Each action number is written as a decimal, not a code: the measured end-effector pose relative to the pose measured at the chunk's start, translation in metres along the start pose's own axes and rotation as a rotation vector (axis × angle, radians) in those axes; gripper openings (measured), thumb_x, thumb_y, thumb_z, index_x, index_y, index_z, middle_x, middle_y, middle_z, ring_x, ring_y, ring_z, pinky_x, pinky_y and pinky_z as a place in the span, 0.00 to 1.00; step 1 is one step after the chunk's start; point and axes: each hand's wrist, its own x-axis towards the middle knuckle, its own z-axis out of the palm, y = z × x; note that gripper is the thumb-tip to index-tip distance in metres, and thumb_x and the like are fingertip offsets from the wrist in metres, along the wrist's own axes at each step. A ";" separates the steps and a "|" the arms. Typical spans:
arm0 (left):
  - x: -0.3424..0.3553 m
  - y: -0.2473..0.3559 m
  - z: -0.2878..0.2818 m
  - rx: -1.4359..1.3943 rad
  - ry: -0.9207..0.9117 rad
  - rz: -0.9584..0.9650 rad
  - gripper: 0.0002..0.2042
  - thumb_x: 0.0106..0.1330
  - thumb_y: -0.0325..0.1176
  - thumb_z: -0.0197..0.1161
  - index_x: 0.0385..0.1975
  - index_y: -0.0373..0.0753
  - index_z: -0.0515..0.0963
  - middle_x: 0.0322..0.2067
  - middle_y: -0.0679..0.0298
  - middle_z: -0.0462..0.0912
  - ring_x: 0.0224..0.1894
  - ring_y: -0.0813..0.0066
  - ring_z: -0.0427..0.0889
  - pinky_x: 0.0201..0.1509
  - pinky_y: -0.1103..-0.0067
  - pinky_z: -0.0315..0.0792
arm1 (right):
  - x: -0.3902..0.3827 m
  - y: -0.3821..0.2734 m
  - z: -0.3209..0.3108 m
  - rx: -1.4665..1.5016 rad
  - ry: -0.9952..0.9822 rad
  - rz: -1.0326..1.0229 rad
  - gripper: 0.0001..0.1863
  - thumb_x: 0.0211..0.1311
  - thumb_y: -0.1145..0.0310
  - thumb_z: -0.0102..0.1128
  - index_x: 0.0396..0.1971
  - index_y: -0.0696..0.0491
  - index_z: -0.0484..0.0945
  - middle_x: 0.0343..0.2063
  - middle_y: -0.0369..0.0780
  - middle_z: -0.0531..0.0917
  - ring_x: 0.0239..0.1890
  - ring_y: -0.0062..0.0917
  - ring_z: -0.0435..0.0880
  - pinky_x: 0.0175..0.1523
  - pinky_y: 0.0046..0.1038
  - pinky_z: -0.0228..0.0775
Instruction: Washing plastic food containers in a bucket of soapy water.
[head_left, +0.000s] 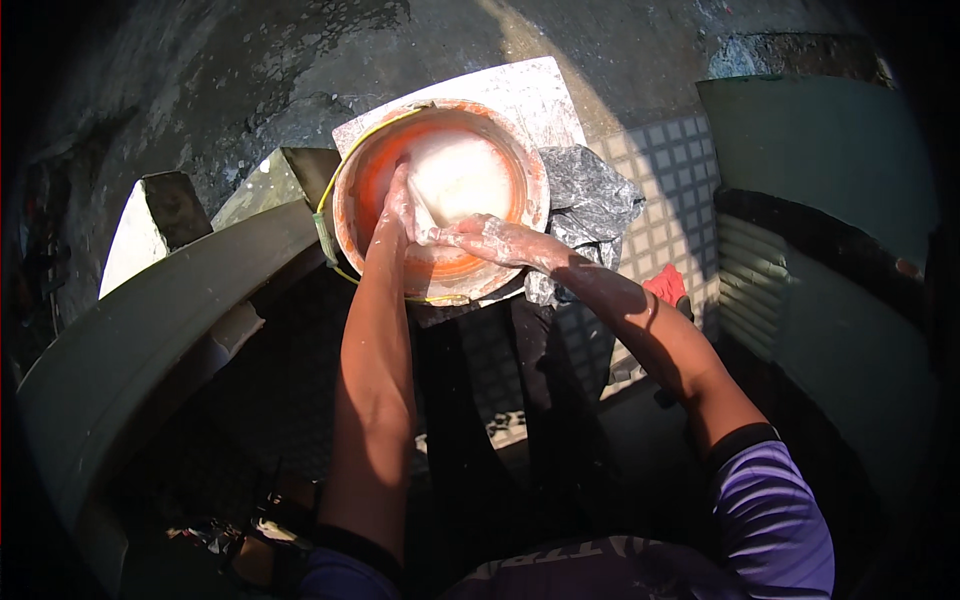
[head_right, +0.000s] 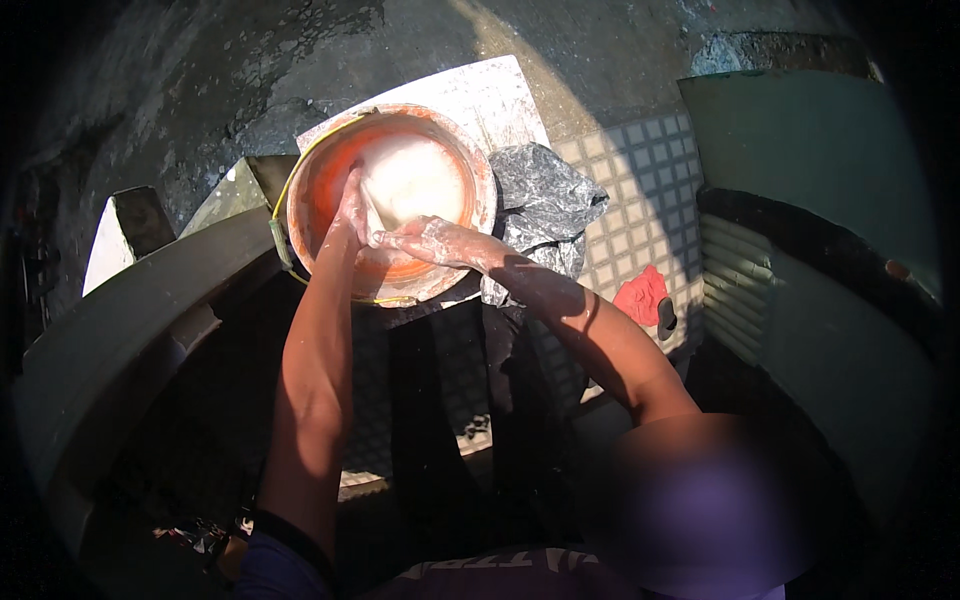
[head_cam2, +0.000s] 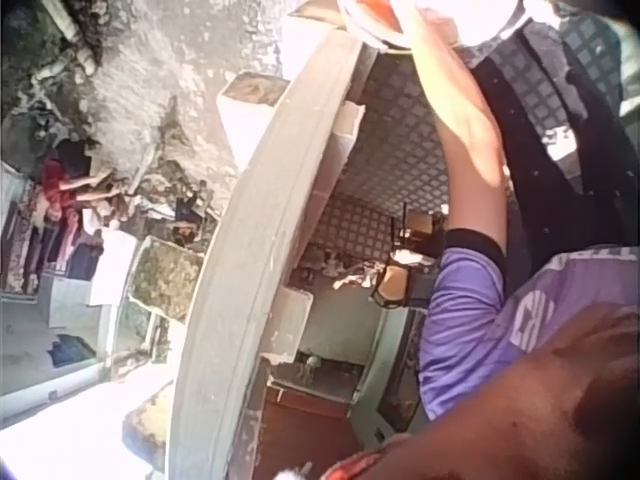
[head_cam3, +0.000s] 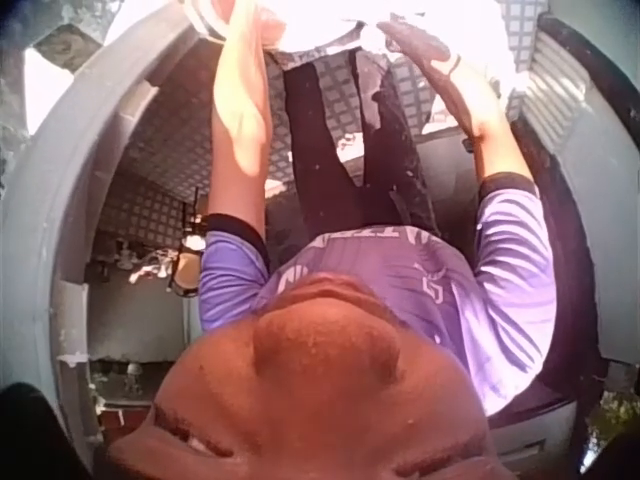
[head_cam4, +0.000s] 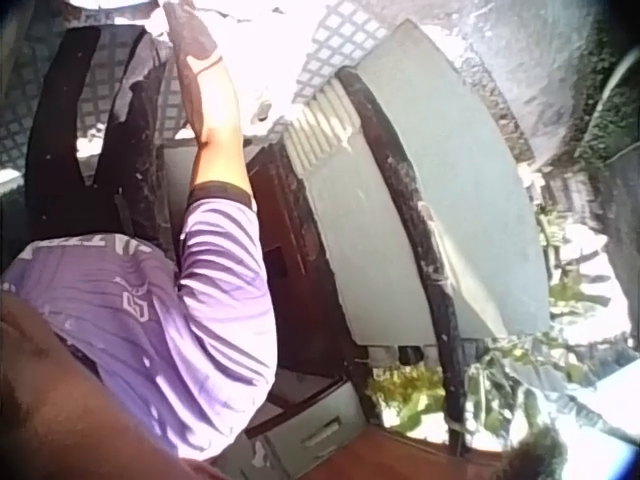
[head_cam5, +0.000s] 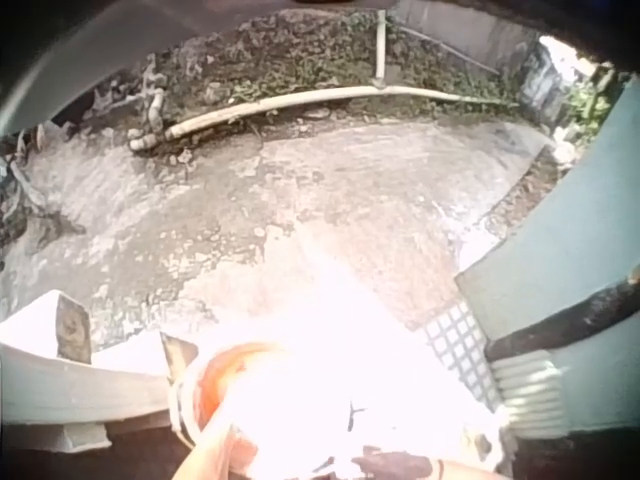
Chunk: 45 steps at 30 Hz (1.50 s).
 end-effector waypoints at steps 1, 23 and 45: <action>0.004 -0.007 0.006 0.002 0.037 0.063 0.30 0.65 0.58 0.51 0.53 0.36 0.74 0.46 0.56 0.80 0.43 0.59 0.80 0.52 0.65 0.75 | 0.003 -0.003 -0.009 -0.362 -0.103 0.137 0.33 0.62 0.39 0.50 0.44 0.58 0.80 0.36 0.50 0.83 0.46 0.35 0.81 0.52 0.32 0.69; 0.013 -0.015 0.000 0.236 0.239 0.038 0.33 0.63 0.60 0.52 0.55 0.35 0.73 0.50 0.54 0.77 0.48 0.60 0.77 0.54 0.68 0.71 | 0.035 0.023 0.004 0.440 0.010 0.126 0.51 0.58 0.25 0.33 0.42 0.66 0.80 0.40 0.55 0.82 0.50 0.41 0.78 0.58 0.35 0.65; 0.016 0.000 0.023 0.303 -0.109 -0.254 0.34 0.67 0.59 0.46 0.63 0.38 0.63 0.46 0.56 0.79 0.47 0.62 0.78 0.55 0.69 0.72 | 0.118 0.083 0.015 -0.394 0.461 -0.293 0.22 0.67 0.54 0.44 0.43 0.57 0.80 0.38 0.50 0.83 0.43 0.45 0.80 0.53 0.40 0.69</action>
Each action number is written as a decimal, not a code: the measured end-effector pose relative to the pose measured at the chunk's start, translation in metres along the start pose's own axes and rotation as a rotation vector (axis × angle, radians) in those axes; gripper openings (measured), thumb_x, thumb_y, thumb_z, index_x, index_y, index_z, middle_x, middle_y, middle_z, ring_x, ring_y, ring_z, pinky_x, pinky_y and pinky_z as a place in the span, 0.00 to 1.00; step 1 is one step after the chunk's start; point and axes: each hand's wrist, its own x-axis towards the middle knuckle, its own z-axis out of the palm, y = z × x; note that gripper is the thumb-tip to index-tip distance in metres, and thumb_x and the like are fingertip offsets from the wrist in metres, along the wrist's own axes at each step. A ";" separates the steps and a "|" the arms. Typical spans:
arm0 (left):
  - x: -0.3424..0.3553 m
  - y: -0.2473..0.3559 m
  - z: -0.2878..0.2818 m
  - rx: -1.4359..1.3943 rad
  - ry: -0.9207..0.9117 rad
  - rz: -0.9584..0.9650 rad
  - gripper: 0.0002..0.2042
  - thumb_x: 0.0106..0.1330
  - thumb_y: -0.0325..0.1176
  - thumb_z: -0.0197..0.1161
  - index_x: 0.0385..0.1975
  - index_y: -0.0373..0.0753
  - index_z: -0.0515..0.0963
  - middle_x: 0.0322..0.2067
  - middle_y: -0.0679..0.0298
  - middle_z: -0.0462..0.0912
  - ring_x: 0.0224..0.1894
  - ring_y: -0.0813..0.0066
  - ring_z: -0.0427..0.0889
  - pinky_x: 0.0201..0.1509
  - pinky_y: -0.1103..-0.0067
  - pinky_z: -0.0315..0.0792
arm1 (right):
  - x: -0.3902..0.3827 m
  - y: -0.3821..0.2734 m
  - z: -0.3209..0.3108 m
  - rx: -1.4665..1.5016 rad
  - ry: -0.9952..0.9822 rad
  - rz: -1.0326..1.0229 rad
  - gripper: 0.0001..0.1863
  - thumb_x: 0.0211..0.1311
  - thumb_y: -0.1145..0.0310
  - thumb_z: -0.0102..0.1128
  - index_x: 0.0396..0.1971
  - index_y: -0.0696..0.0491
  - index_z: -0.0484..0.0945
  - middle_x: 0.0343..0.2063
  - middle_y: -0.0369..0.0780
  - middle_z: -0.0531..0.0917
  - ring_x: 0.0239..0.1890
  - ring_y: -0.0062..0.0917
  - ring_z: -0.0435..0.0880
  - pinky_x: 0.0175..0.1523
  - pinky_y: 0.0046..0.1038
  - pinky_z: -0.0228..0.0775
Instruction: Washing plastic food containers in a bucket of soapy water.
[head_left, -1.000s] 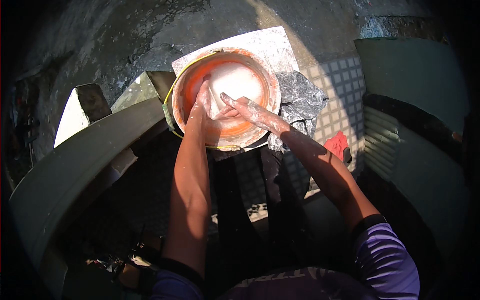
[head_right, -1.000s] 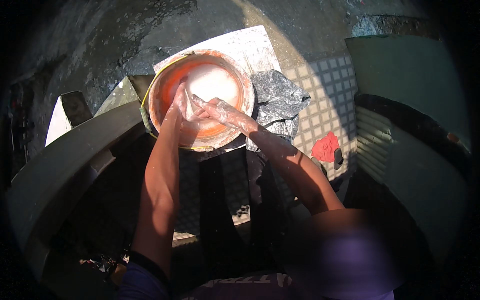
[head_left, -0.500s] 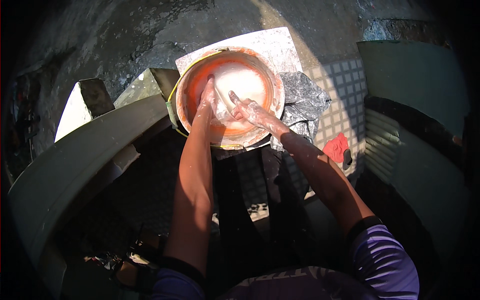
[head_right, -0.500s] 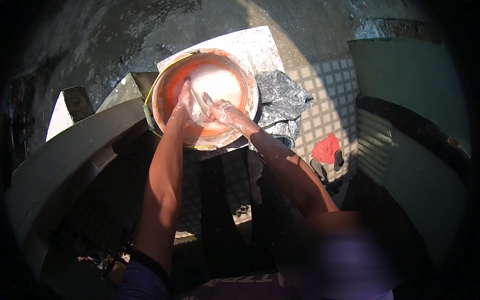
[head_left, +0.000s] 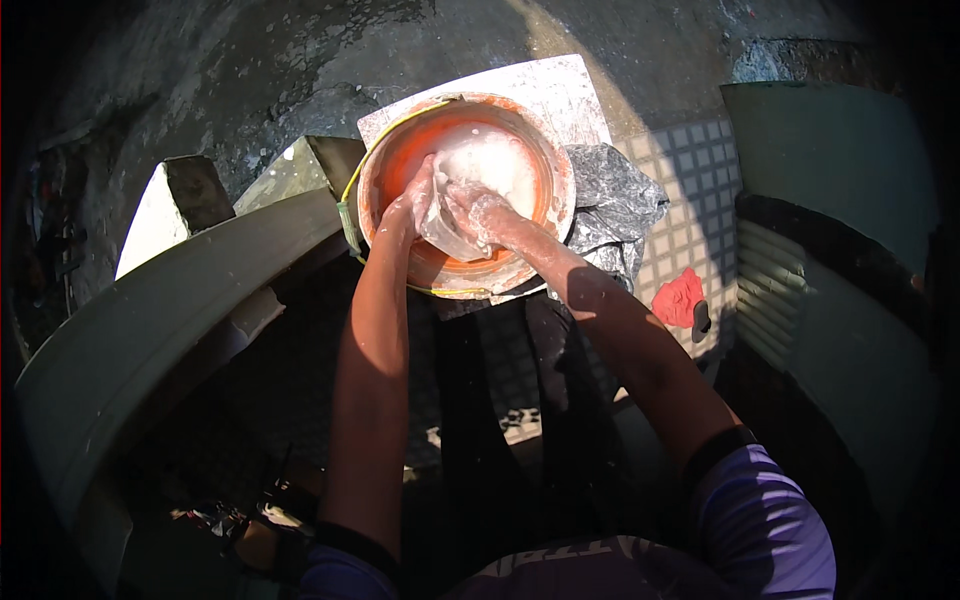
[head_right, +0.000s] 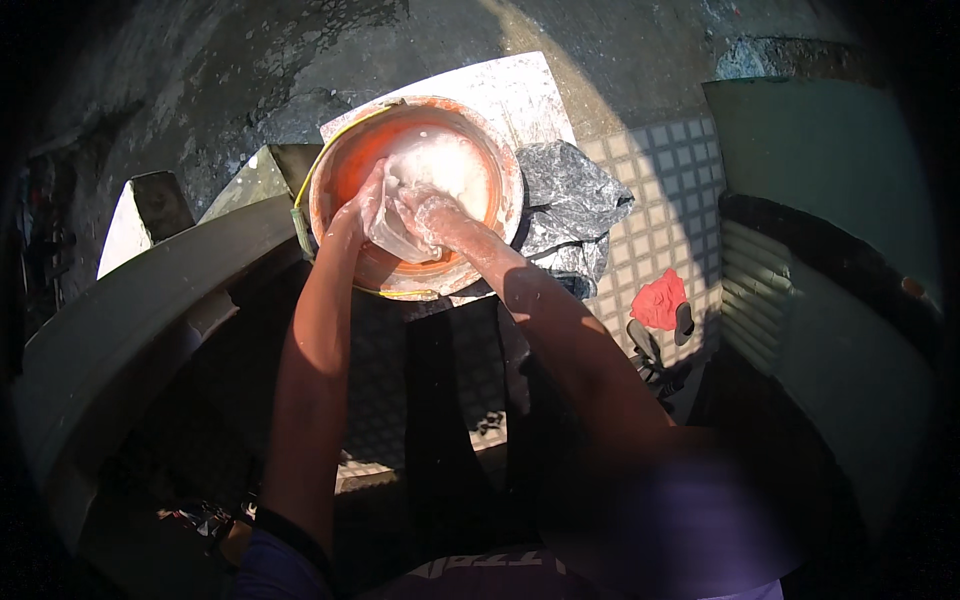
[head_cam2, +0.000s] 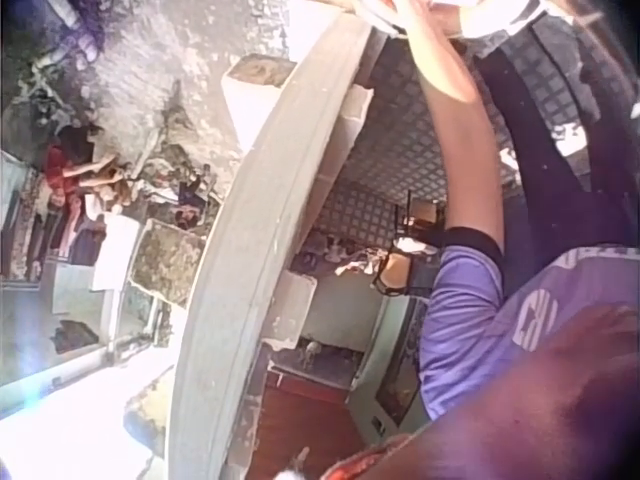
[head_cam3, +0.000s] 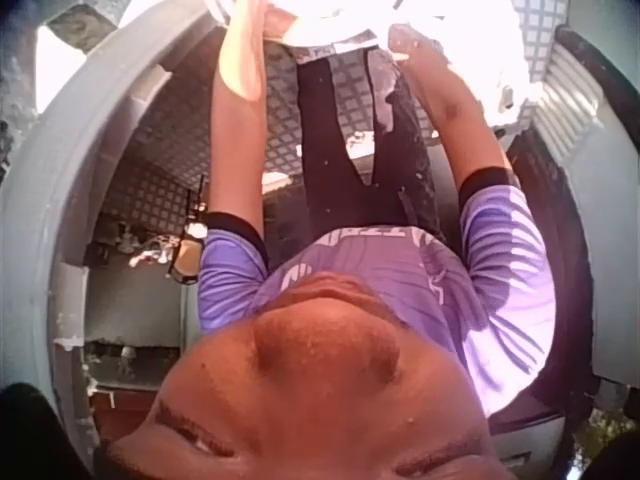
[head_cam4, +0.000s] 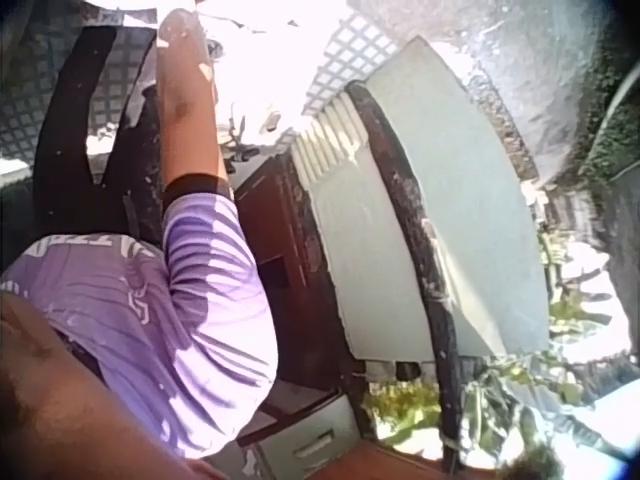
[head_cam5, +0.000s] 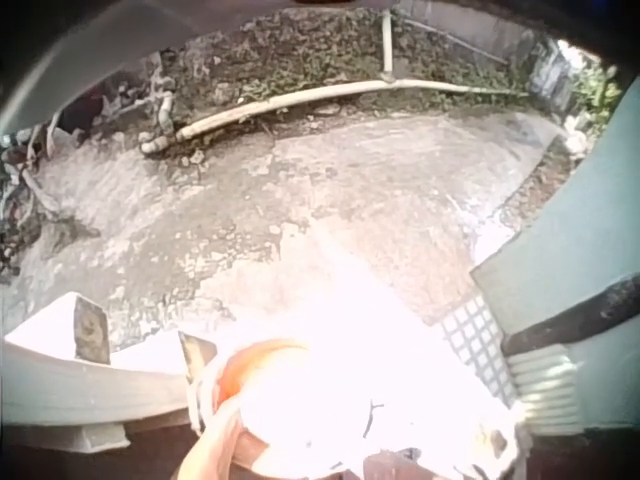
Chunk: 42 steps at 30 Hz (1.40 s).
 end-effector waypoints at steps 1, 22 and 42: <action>0.016 -0.004 0.027 0.013 -0.049 -0.015 0.34 0.67 0.59 0.46 0.63 0.38 0.63 0.46 0.56 0.79 0.47 0.62 0.78 0.55 0.69 0.72 | 0.000 0.036 -0.004 -0.285 -0.111 0.011 0.22 0.66 0.55 0.44 0.45 0.54 0.80 0.41 0.50 0.82 0.47 0.45 0.79 0.54 0.41 0.68; -0.081 -0.006 -0.011 -0.150 0.203 0.298 0.39 0.62 0.68 0.42 0.63 0.42 0.62 0.50 0.54 0.76 0.48 0.58 0.78 0.53 0.64 0.74 | -0.045 -0.098 0.000 1.406 -0.354 0.388 0.32 0.74 0.50 0.30 0.67 0.58 0.55 0.67 0.45 0.58 0.70 0.27 0.54 0.73 0.26 0.43; -0.085 -0.027 -0.009 -0.242 0.106 0.329 0.38 0.63 0.67 0.41 0.63 0.41 0.62 0.56 0.53 0.71 0.55 0.54 0.73 0.60 0.56 0.67 | -0.013 -0.075 -0.041 -0.404 -0.659 -0.178 0.30 0.68 0.50 0.38 0.66 0.49 0.60 0.68 0.40 0.59 0.69 0.38 0.55 0.71 0.43 0.47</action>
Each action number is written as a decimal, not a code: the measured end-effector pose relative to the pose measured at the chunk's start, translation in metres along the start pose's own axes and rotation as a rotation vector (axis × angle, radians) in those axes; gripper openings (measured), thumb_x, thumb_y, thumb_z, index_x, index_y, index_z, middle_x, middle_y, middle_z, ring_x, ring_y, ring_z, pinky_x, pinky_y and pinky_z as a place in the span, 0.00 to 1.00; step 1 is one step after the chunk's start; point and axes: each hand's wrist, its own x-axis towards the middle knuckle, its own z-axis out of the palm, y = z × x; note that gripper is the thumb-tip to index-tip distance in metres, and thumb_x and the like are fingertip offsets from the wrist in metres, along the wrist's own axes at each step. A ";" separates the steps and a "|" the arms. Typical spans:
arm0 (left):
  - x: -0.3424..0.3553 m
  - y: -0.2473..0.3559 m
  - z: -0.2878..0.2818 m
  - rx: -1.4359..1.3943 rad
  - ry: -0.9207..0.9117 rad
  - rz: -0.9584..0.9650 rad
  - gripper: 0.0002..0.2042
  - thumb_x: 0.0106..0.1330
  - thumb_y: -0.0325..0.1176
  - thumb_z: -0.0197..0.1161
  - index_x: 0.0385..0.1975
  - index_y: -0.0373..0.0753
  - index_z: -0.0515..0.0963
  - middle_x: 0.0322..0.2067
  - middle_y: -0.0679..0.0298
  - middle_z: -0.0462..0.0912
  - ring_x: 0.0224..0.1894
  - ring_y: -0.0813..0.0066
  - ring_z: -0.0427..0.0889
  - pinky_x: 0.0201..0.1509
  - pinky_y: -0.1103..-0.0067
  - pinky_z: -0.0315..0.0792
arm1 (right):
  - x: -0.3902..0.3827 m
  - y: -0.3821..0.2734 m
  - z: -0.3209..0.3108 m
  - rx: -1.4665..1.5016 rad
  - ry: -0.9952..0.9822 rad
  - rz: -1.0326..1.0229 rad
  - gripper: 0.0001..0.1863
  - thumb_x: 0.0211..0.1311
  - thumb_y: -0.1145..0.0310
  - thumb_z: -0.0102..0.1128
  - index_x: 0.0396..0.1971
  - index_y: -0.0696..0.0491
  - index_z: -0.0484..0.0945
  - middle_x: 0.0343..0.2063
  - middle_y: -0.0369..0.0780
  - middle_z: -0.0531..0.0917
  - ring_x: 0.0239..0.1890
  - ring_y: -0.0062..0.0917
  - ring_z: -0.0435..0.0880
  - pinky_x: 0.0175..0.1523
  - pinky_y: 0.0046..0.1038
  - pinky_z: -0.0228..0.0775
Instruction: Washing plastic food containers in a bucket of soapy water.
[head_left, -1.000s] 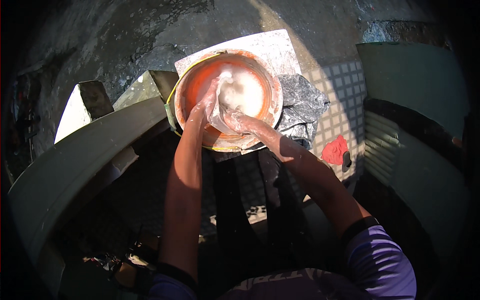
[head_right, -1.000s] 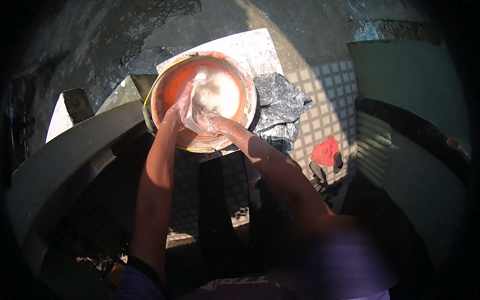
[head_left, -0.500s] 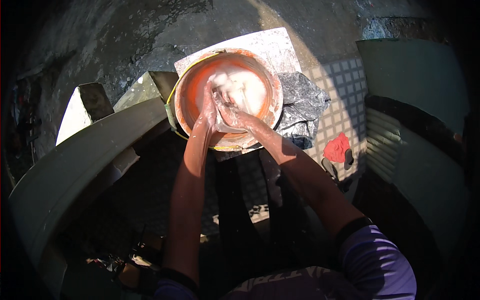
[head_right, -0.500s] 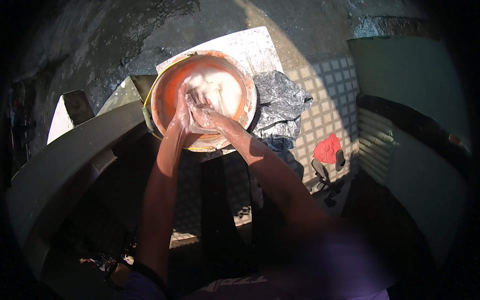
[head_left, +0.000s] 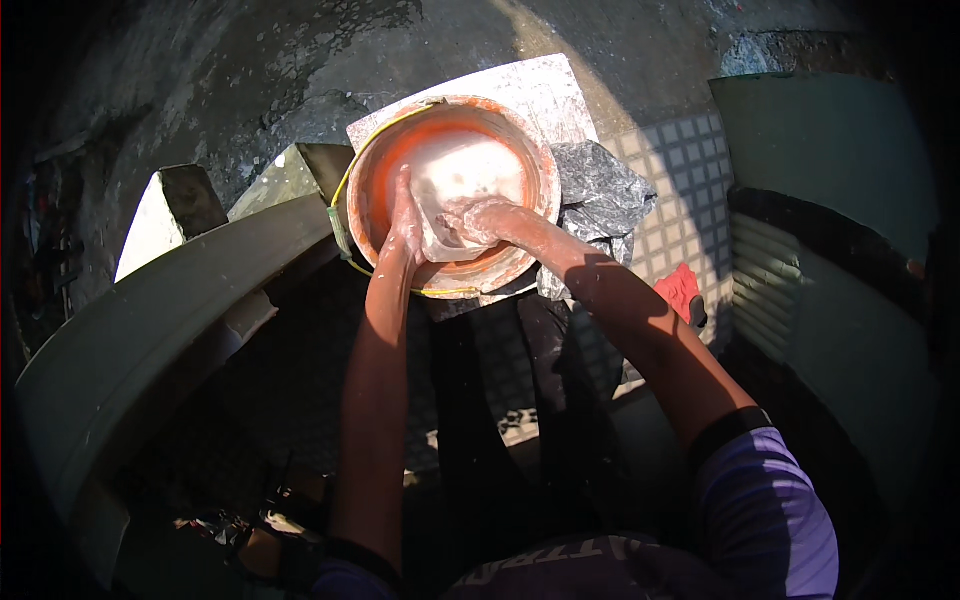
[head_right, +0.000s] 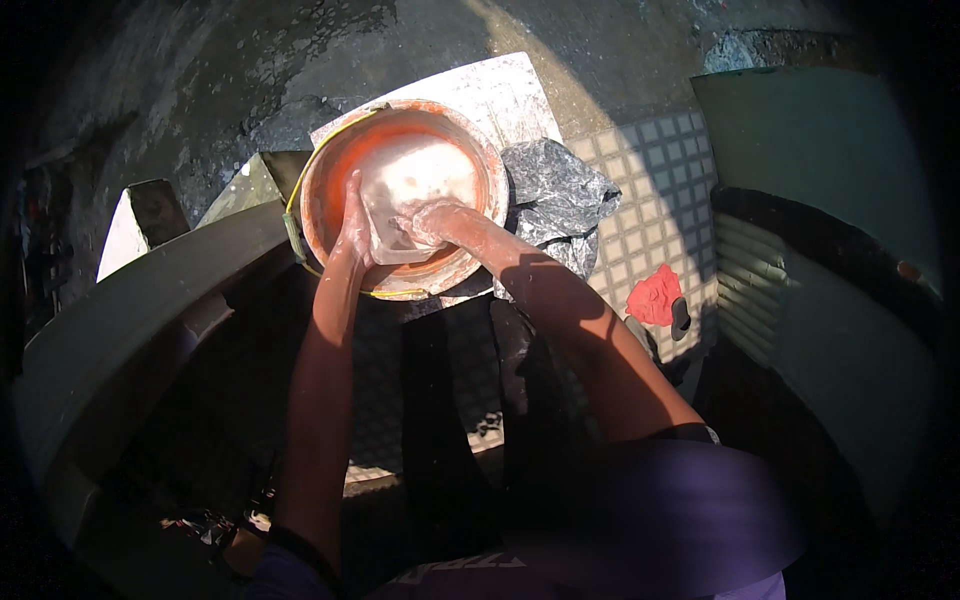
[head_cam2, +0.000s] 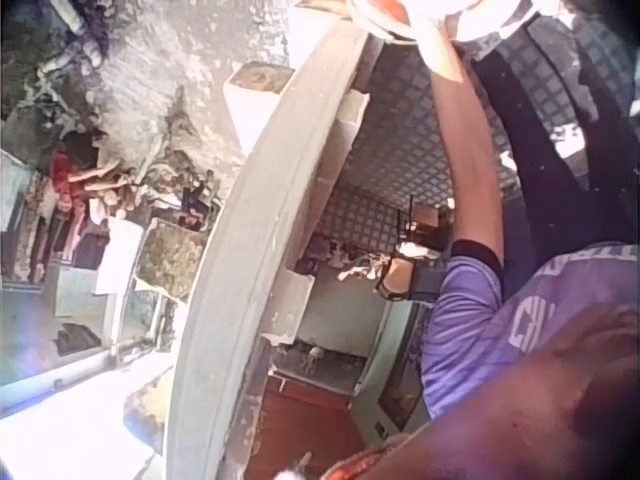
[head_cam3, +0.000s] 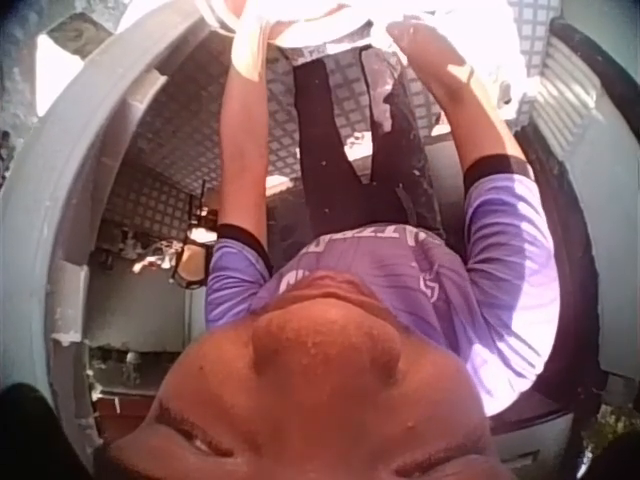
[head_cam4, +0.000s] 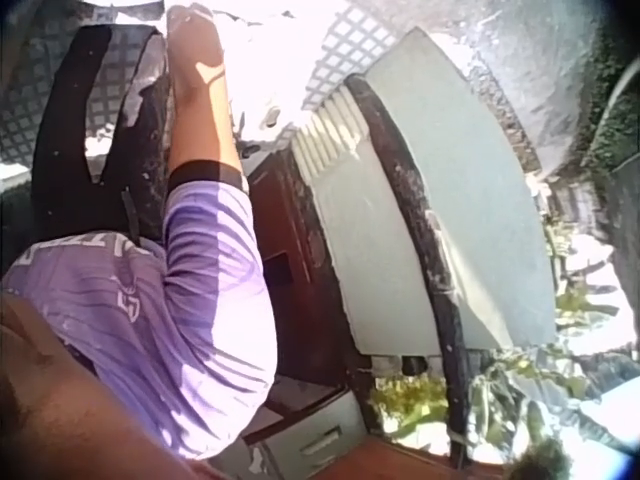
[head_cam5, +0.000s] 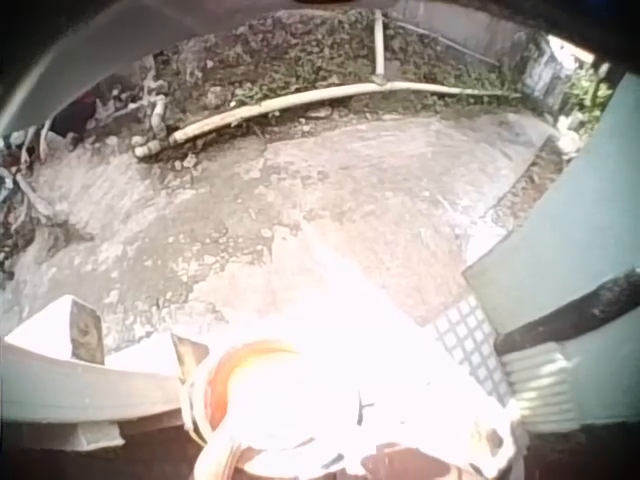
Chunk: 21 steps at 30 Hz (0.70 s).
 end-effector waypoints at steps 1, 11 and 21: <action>0.001 -0.001 0.004 0.020 -0.012 0.027 0.38 0.63 0.66 0.41 0.63 0.41 0.62 0.56 0.54 0.71 0.55 0.55 0.73 0.60 0.57 0.67 | 0.006 0.005 0.007 -0.003 0.002 0.002 0.30 0.68 0.50 0.38 0.66 0.49 0.60 0.68 0.40 0.59 0.69 0.38 0.55 0.71 0.43 0.47; -0.025 0.005 0.034 0.071 -0.008 -0.056 0.36 0.65 0.64 0.44 0.63 0.40 0.62 0.56 0.57 0.72 0.56 0.60 0.72 0.59 0.62 0.70 | 0.027 0.053 0.014 0.748 0.639 0.445 0.24 0.52 0.64 0.57 0.49 0.60 0.73 0.44 0.54 0.77 0.49 0.45 0.77 0.53 0.39 0.70; 0.002 -0.003 0.009 0.860 0.215 0.511 0.19 0.59 0.25 0.61 0.52 0.33 0.72 0.39 0.58 0.82 0.35 0.66 0.82 0.38 0.75 0.77 | 0.027 0.061 0.045 0.365 0.952 0.391 0.18 0.61 0.65 0.52 0.50 0.56 0.70 0.40 0.56 0.77 0.39 0.48 0.80 0.46 0.45 0.72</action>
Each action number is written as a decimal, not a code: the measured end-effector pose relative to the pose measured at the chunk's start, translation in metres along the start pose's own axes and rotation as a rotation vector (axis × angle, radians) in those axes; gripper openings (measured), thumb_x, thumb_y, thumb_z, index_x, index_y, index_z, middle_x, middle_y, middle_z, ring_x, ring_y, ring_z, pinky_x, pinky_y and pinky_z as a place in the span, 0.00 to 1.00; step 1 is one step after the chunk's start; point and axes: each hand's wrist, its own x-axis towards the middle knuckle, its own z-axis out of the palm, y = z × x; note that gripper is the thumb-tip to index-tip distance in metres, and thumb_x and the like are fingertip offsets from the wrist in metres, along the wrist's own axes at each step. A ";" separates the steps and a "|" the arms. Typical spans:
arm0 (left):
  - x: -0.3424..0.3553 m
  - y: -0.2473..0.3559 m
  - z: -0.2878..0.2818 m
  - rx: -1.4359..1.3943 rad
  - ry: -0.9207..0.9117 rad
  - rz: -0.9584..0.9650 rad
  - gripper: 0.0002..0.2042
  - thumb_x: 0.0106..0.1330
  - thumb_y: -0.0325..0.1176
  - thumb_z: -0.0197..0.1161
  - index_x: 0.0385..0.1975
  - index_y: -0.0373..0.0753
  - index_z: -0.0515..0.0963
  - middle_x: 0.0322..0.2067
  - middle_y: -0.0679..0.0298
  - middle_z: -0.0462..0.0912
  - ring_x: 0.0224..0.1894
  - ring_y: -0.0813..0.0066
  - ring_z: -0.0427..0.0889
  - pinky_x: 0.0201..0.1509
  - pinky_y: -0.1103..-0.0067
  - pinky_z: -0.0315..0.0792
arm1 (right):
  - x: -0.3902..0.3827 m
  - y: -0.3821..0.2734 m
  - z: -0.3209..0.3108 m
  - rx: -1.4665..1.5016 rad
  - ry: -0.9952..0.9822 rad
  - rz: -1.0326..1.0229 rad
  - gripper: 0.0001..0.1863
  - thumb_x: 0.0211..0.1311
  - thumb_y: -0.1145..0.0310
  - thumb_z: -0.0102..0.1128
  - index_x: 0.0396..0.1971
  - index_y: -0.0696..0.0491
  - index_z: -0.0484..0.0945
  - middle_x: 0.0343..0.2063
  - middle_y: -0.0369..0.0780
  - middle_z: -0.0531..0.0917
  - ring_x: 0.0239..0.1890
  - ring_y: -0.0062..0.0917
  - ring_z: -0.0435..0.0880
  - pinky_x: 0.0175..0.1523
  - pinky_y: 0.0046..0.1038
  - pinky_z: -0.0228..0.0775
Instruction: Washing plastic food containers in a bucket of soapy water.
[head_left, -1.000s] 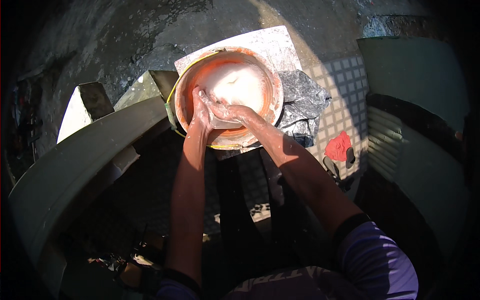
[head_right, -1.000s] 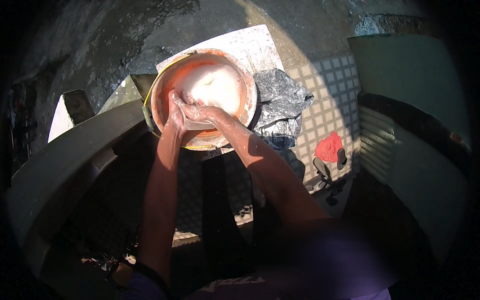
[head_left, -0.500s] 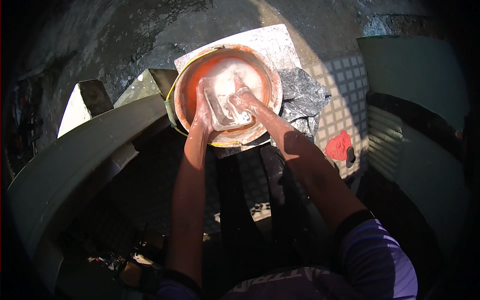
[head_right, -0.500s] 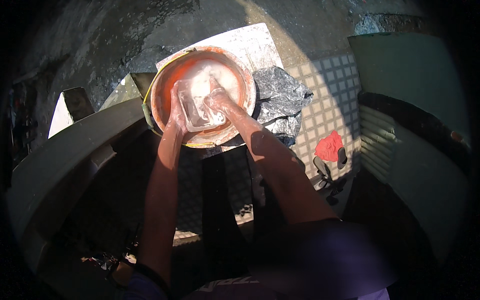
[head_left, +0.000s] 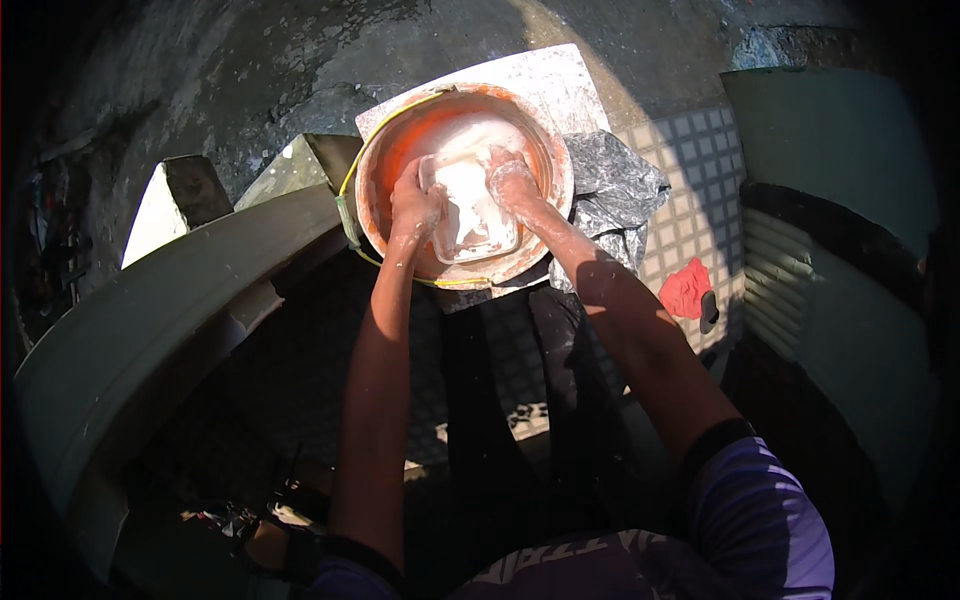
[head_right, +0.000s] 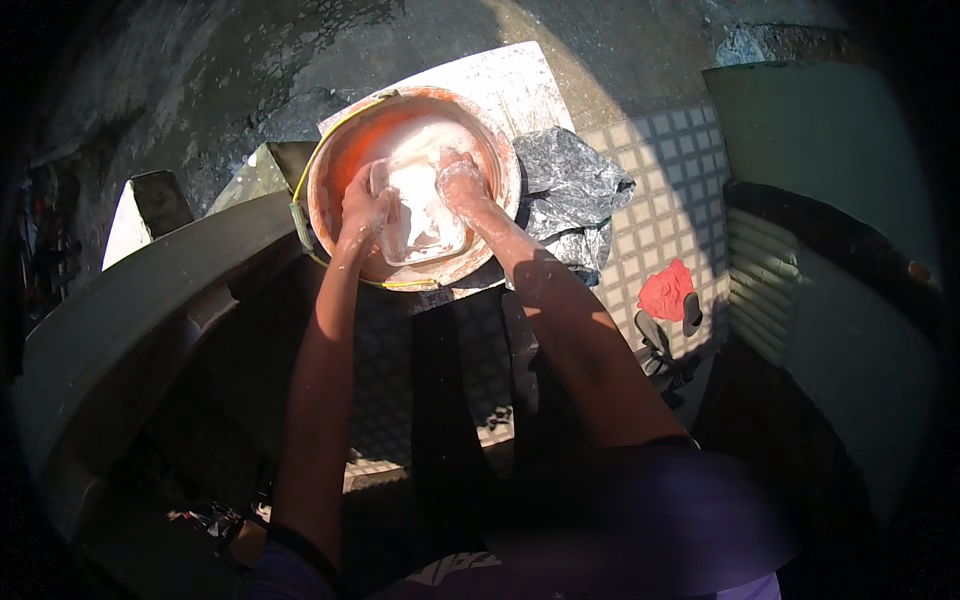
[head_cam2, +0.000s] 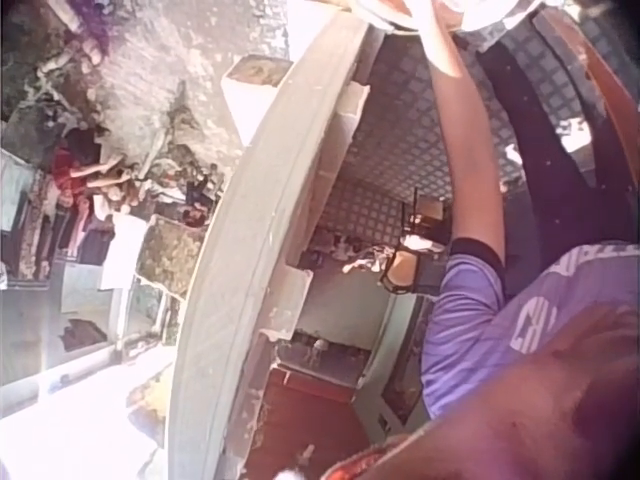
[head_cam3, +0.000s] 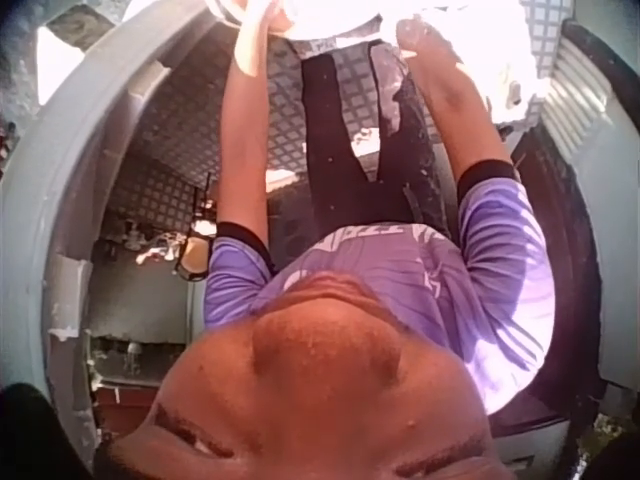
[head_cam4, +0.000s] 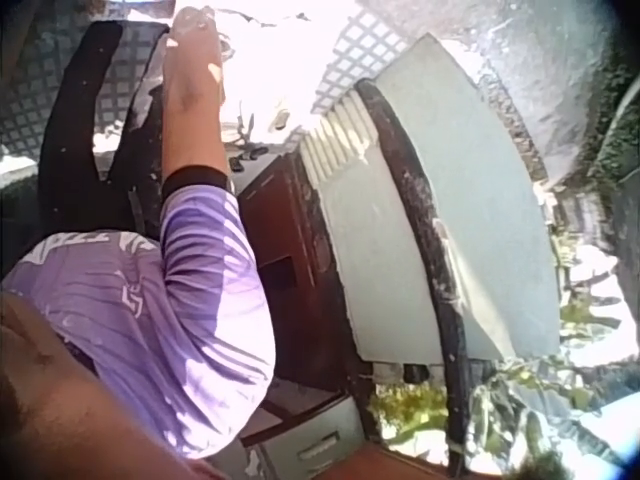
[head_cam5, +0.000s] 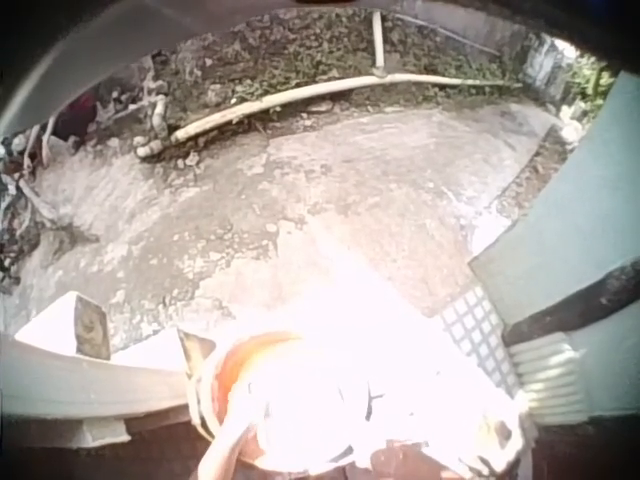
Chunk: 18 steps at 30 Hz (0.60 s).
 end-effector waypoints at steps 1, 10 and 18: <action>0.002 0.000 -0.002 0.155 0.062 0.086 0.17 0.59 0.24 0.60 0.50 0.34 0.74 0.38 0.56 0.83 0.36 0.66 0.83 0.39 0.75 0.76 | 0.001 0.001 -0.006 0.112 -0.155 0.034 0.21 0.61 0.64 0.53 0.52 0.56 0.69 0.44 0.56 0.77 0.42 0.49 0.79 0.49 0.45 0.71; 0.001 0.019 0.003 0.479 0.247 0.198 0.08 0.59 0.29 0.63 0.33 0.31 0.77 0.27 0.45 0.81 0.33 0.47 0.82 0.37 0.65 0.74 | -0.007 -0.007 -0.004 0.044 0.075 0.030 0.26 0.60 0.63 0.56 0.58 0.53 0.66 0.51 0.52 0.75 0.51 0.48 0.75 0.55 0.43 0.67; 0.002 0.020 -0.001 0.763 0.099 0.353 0.13 0.64 0.37 0.58 0.28 0.31 0.75 0.24 0.41 0.79 0.31 0.42 0.80 0.32 0.58 0.72 | 0.012 -0.010 0.004 0.121 0.029 0.013 0.15 0.59 0.69 0.55 0.46 0.57 0.76 0.39 0.53 0.79 0.46 0.48 0.75 0.53 0.43 0.67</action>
